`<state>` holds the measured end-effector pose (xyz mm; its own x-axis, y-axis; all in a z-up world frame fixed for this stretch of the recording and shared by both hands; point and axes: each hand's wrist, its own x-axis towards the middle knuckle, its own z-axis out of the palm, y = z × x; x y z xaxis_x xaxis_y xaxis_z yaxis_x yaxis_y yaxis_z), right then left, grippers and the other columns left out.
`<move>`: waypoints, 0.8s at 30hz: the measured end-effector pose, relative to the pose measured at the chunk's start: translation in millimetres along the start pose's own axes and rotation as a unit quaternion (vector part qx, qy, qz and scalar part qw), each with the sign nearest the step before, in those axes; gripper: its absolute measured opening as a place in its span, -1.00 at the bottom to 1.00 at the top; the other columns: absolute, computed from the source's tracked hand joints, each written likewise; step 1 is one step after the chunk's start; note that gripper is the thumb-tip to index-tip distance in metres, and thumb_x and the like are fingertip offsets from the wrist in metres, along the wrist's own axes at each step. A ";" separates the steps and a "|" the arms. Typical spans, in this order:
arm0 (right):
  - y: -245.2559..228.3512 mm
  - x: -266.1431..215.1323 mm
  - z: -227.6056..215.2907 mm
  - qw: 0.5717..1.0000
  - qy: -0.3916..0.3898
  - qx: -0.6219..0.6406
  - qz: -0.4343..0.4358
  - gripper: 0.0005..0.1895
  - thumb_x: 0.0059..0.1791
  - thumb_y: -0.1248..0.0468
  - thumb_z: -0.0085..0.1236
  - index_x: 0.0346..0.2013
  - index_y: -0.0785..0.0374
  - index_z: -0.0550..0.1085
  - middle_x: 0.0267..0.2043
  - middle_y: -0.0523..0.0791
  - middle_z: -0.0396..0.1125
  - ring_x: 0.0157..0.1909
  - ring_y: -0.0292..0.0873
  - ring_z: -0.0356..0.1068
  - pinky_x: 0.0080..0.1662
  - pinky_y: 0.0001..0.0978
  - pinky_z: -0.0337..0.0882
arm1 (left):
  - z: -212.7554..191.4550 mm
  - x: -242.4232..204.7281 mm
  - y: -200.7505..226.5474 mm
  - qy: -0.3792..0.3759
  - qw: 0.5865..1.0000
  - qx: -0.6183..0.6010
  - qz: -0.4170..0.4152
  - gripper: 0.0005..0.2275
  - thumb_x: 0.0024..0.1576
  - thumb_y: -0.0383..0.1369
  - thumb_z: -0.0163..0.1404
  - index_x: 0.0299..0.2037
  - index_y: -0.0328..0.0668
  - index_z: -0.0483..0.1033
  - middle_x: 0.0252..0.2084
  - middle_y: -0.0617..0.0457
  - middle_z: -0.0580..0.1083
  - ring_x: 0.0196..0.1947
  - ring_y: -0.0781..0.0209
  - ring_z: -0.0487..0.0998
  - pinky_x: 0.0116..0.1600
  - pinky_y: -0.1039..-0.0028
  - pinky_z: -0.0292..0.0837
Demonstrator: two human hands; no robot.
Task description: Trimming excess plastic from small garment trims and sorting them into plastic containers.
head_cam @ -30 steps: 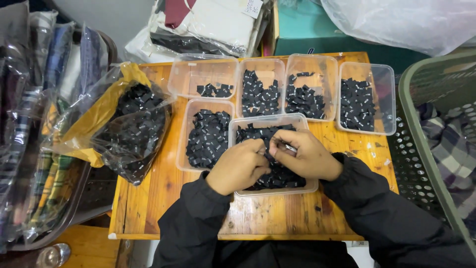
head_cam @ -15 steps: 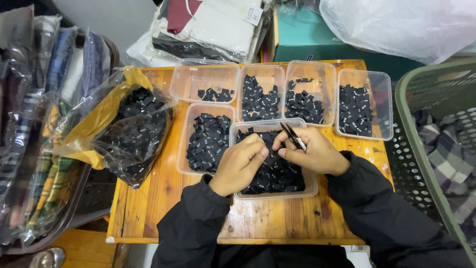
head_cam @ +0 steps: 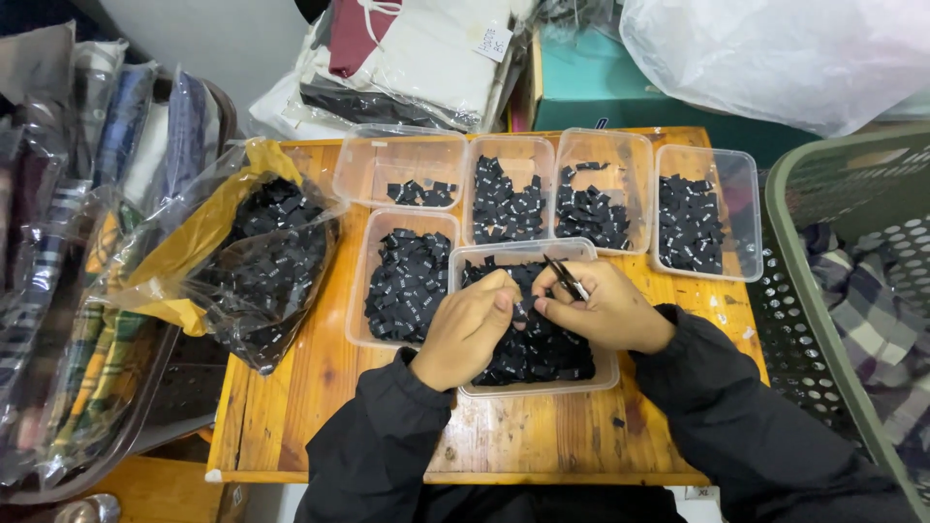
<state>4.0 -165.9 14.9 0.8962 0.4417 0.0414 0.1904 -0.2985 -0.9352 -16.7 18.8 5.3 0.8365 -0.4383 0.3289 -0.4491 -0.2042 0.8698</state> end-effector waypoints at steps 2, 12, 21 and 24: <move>-2.0 1.9 -1.9 1.000 0.000 0.011 -0.003 -0.93 -0.27 0.41 0.08 -0.53 0.20 0.45 -0.80 -0.31 0.07 -0.71 -0.46 0.05 -0.55 -0.68 0.10 | -0.5 0.5 -0.6 0.000 1.000 0.001 0.006 -0.54 0.17 -0.18 -0.61 -0.61 -0.16 0.31 -0.58 0.05 0.24 -0.61 0.05 0.31 -0.48 0.44 0.25; 47.1 -1.1 8.3 0.950 0.015 0.312 0.004 -0.86 -0.10 0.44 -0.28 -0.36 0.42 0.30 -0.80 -0.23 -0.12 -0.80 -0.43 -0.14 -0.72 -0.68 -0.09 | -4.9 4.8 16.1 0.019 1.000 -0.004 -0.008 -0.69 0.16 -0.28 -0.38 -0.49 -0.24 0.37 -0.53 0.05 0.26 -0.63 0.18 0.28 -0.51 0.46 0.23; 40.0 -1.0 12.3 0.952 0.048 0.301 -0.014 -0.89 -0.11 0.46 -0.25 -0.43 0.41 0.31 -0.86 -0.23 -0.11 -0.84 -0.43 -0.15 -0.76 -0.69 -0.11 | 2.4 3.3 9.1 0.056 0.997 0.052 -0.006 -0.93 -0.20 -0.49 0.05 -0.50 -0.19 0.46 -0.51 0.06 0.38 -0.64 0.15 0.40 -0.58 0.51 0.29; 29.4 0.7 13.6 0.968 0.069 0.238 -0.038 -0.88 -0.11 0.46 -0.21 -0.48 0.39 0.34 -0.88 -0.24 -0.06 -0.84 -0.44 -0.11 -0.75 -0.70 -0.08 | 4.0 2.5 3.8 0.072 0.996 0.047 -0.005 -0.92 -0.21 -0.52 0.02 -0.51 -0.18 0.48 -0.50 0.09 0.39 -0.65 0.21 0.39 -0.58 0.56 0.30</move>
